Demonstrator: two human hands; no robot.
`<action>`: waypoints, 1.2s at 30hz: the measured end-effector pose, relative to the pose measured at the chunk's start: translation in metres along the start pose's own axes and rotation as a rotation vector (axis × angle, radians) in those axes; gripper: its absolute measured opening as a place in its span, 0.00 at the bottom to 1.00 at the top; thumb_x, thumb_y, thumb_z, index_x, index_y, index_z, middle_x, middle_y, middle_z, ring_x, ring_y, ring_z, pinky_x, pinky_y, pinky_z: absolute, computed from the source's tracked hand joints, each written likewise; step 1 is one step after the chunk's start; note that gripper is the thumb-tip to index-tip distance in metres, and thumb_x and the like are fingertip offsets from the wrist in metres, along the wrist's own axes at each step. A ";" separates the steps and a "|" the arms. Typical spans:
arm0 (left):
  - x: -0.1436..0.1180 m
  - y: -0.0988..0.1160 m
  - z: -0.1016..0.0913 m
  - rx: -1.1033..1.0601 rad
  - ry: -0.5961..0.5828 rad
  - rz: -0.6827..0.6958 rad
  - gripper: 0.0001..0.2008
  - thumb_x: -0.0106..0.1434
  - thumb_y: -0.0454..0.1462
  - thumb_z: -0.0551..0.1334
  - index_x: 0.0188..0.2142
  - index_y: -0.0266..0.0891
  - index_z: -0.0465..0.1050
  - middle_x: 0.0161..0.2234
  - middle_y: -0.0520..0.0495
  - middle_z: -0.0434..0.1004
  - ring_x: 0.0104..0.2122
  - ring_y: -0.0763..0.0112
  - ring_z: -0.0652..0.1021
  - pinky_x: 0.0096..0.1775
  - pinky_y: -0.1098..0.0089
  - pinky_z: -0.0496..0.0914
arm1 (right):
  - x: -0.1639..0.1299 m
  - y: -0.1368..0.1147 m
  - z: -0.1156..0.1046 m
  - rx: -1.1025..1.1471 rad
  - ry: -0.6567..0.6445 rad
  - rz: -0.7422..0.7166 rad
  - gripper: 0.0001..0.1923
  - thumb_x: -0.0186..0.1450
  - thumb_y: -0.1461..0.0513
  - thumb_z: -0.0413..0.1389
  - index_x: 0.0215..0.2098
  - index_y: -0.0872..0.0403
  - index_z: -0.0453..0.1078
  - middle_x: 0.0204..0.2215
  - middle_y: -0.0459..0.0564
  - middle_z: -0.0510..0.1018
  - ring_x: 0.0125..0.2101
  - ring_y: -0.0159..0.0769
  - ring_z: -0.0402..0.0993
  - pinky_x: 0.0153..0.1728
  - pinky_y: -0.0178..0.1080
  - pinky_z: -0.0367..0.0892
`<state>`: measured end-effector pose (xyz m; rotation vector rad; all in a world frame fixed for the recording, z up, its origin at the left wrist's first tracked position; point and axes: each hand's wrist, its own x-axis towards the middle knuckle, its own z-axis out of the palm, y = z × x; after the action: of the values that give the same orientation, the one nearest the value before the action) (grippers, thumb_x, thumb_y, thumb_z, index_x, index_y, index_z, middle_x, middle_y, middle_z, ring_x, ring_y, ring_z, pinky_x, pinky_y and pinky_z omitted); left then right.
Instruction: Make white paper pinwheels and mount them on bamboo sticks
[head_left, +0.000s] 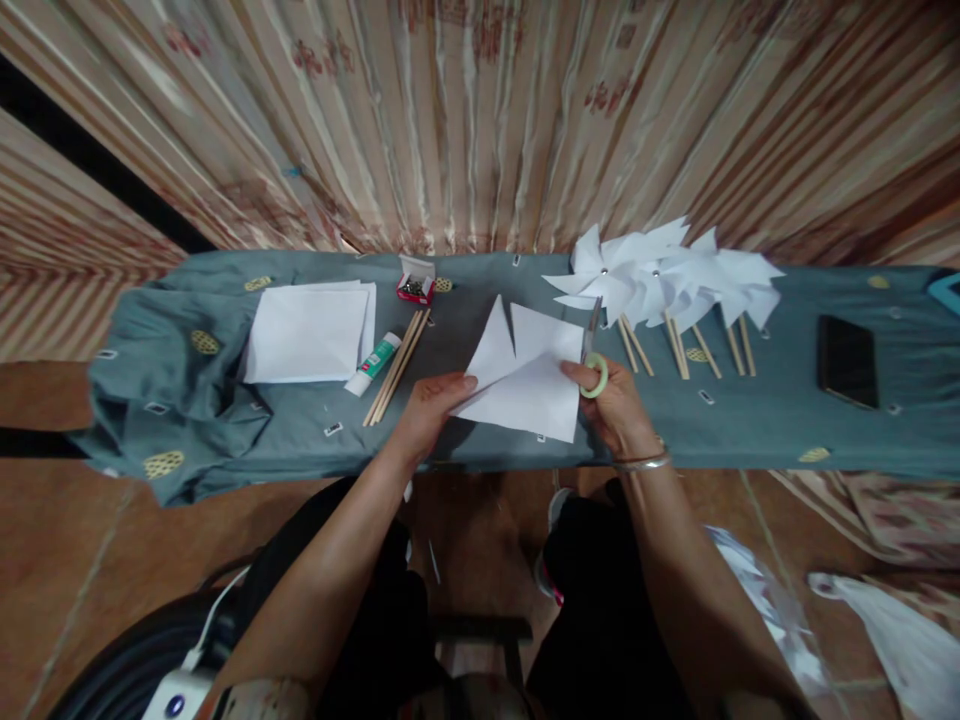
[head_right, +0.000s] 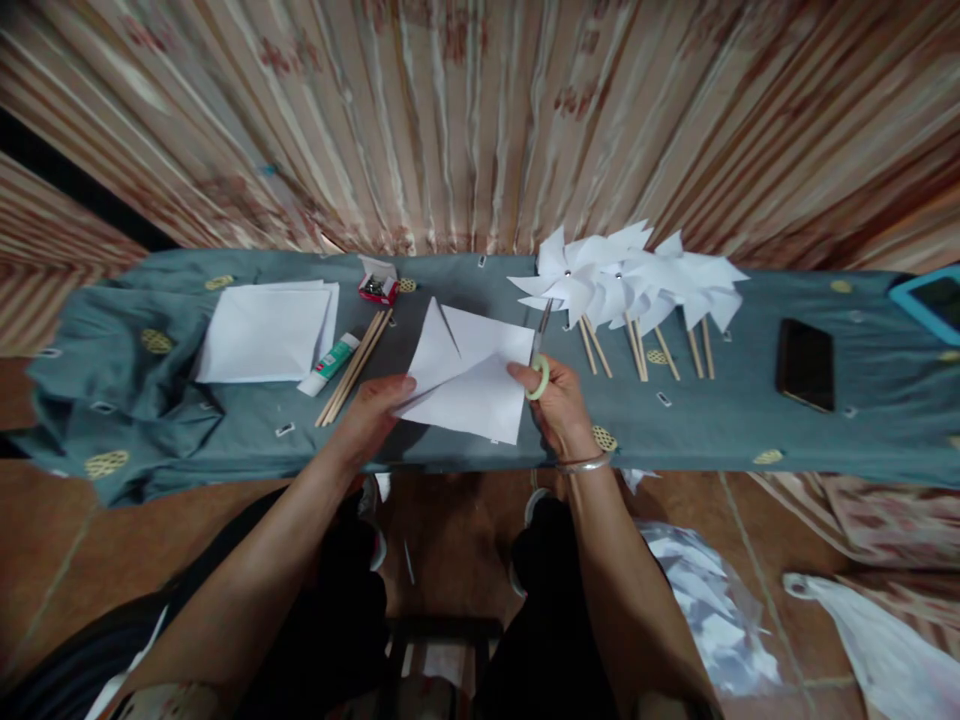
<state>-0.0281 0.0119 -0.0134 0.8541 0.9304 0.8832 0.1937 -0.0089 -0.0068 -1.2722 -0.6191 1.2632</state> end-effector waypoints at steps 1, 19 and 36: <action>-0.001 0.001 0.003 -0.120 -0.014 -0.012 0.17 0.50 0.48 0.70 0.31 0.36 0.79 0.31 0.47 0.81 0.34 0.64 0.79 0.37 0.67 0.72 | 0.001 0.001 0.001 0.031 0.027 -0.012 0.15 0.43 0.59 0.71 0.27 0.53 0.75 0.23 0.42 0.81 0.23 0.32 0.75 0.30 0.37 0.73; 0.006 -0.013 0.035 -0.479 0.284 -0.019 0.18 0.56 0.36 0.69 0.47 0.40 0.72 0.43 0.47 0.81 0.44 0.62 0.80 0.47 0.63 0.75 | 0.001 0.028 0.024 0.023 0.034 -0.064 0.17 0.46 0.55 0.71 0.22 0.53 0.69 0.19 0.39 0.74 0.21 0.27 0.66 0.26 0.34 0.64; 0.016 0.024 -0.012 -0.541 0.478 0.155 0.13 0.61 0.36 0.65 0.46 0.40 0.73 0.43 0.47 0.81 0.40 0.67 0.80 0.45 0.66 0.76 | -0.043 0.005 0.013 -0.442 -0.762 0.165 0.27 0.61 0.43 0.57 0.45 0.56 0.73 0.33 0.53 0.80 0.29 0.34 0.71 0.31 0.37 0.67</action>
<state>-0.0395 0.0379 -0.0004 0.2481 0.9682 1.4313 0.1683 -0.0449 0.0046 -1.1802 -1.4191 1.8293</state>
